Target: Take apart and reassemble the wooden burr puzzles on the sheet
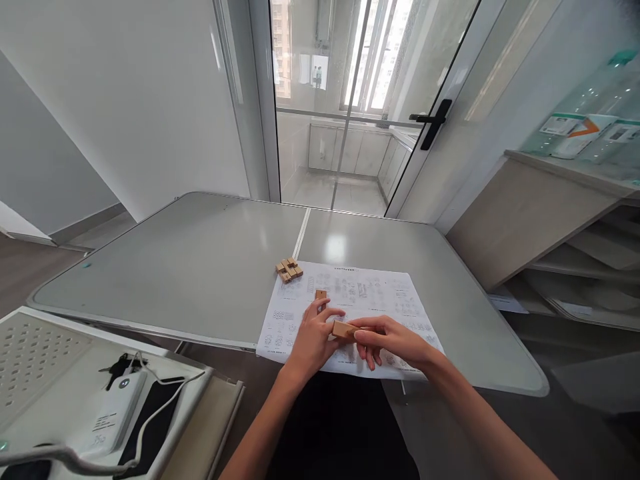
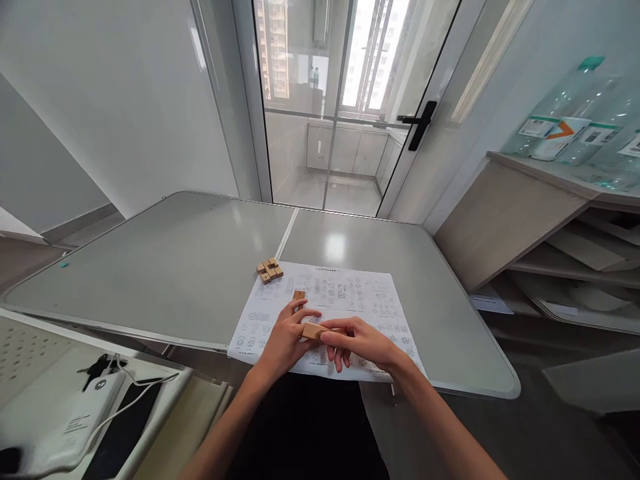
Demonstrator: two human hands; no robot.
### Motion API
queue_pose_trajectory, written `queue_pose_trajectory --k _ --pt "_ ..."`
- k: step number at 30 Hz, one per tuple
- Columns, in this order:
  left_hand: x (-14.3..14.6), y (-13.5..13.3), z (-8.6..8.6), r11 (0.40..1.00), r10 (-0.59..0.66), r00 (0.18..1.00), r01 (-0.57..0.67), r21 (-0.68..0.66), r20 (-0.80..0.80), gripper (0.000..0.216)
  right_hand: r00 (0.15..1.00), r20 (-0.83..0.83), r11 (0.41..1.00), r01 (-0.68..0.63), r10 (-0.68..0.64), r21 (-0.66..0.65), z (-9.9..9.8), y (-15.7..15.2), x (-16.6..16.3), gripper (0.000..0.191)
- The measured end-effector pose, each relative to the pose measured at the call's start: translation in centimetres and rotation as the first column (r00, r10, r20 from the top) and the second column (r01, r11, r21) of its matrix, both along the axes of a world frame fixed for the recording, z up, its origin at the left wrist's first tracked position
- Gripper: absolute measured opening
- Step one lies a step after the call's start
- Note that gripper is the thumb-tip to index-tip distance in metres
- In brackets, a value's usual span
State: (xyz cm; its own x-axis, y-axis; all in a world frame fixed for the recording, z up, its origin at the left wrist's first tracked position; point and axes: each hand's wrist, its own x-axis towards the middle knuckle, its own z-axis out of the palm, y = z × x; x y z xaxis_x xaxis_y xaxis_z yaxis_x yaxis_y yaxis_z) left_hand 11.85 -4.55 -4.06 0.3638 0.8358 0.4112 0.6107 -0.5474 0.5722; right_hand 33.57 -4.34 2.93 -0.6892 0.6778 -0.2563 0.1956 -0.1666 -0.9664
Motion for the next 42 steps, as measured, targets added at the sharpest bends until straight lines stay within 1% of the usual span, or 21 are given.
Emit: queue_pose_trajectory --k 3,6,7,10,12,17,19,21,23,25,28,31,34,37,42 --pt "0.0 -0.1 -0.1 1.000 -0.006 1.000 0.006 0.000 -0.011 0.004 0.998 -0.023 0.997 0.065 -0.065 -0.030 0.1 -0.2 0.2 0.044" --pt "0.1 -0.1 0.0 1.000 -0.005 1.000 0.005 -0.003 -0.013 0.007 0.989 -0.030 0.989 0.145 -0.145 0.004 0.6 -0.3 0.2 0.042" --pt "0.1 -0.1 0.1 1.000 -0.004 1.000 0.003 -0.004 -0.012 0.007 0.990 -0.022 0.990 0.139 -0.138 0.022 0.8 -0.3 0.2 0.041" --pt "0.1 -0.1 0.2 1.000 -0.005 1.000 0.005 -0.006 -0.002 0.006 0.998 -0.001 0.996 0.057 -0.057 0.064 1.4 -0.4 -0.1 0.042" --pt "0.0 -0.2 0.2 1.000 -0.005 1.000 0.005 -0.012 0.008 0.007 0.999 -0.002 0.996 0.039 -0.039 0.083 1.7 -0.6 -0.2 0.044" --pt "0.0 -0.3 0.2 1.000 -0.006 1.000 0.006 -0.021 0.023 0.012 0.992 -0.030 0.988 0.126 -0.124 0.088 1.8 -0.8 0.1 0.048" --pt "0.0 -0.4 0.2 1.000 -0.005 1.000 0.006 -0.021 0.029 0.012 0.982 -0.061 0.981 0.184 -0.181 0.054 1.6 -0.9 0.3 0.048" --pt "0.1 -0.5 0.1 1.000 0.011 0.999 -0.010 -0.020 0.035 0.006 0.957 -0.109 0.962 0.272 -0.270 0.000 1.3 -0.8 0.6 0.047" --pt "0.2 -0.5 0.1 0.999 0.033 0.998 -0.032 -0.013 0.048 0.002 0.911 -0.152 0.924 0.379 -0.383 -0.058 0.8 -0.8 0.8 0.045" --pt "0.4 -0.6 0.1 0.998 0.060 0.996 -0.059 -0.007 0.066 0.002 0.857 -0.168 0.874 0.476 -0.486 -0.099 0.2 -0.8 1.0 0.044" --pt "0.5 -0.6 0.2 0.995 0.102 0.991 -0.103 0.001 0.085 0.003 0.793 -0.150 0.806 0.574 -0.591 -0.143 -0.8 -0.7 1.1 0.045" --pt "0.5 -0.6 0.2 0.989 0.149 0.984 -0.151 0.008 0.097 0.007 0.766 -0.105 0.767 0.605 -0.634 -0.215 -1.9 -0.6 0.9 0.040" --pt "0.6 -0.6 0.1 0.980 0.196 0.976 -0.197 0.006 0.097 0.011 0.762 -0.075 0.743 0.599 -0.644 -0.298 -2.8 -0.7 0.6 0.036" --pt "0.6 -0.6 0.0 0.975 0.220 0.972 -0.221 0.004 0.087 0.012 0.766 -0.101 0.741 0.567 -0.635 -0.360 -3.4 -0.9 0.3 0.033" --pt "0.6 -0.6 -0.1 0.977 0.214 0.974 -0.215 0.006 0.077 0.018 0.782 -0.142 0.756 0.513 -0.607 -0.408 -3.7 -1.2 0.4 0.027"
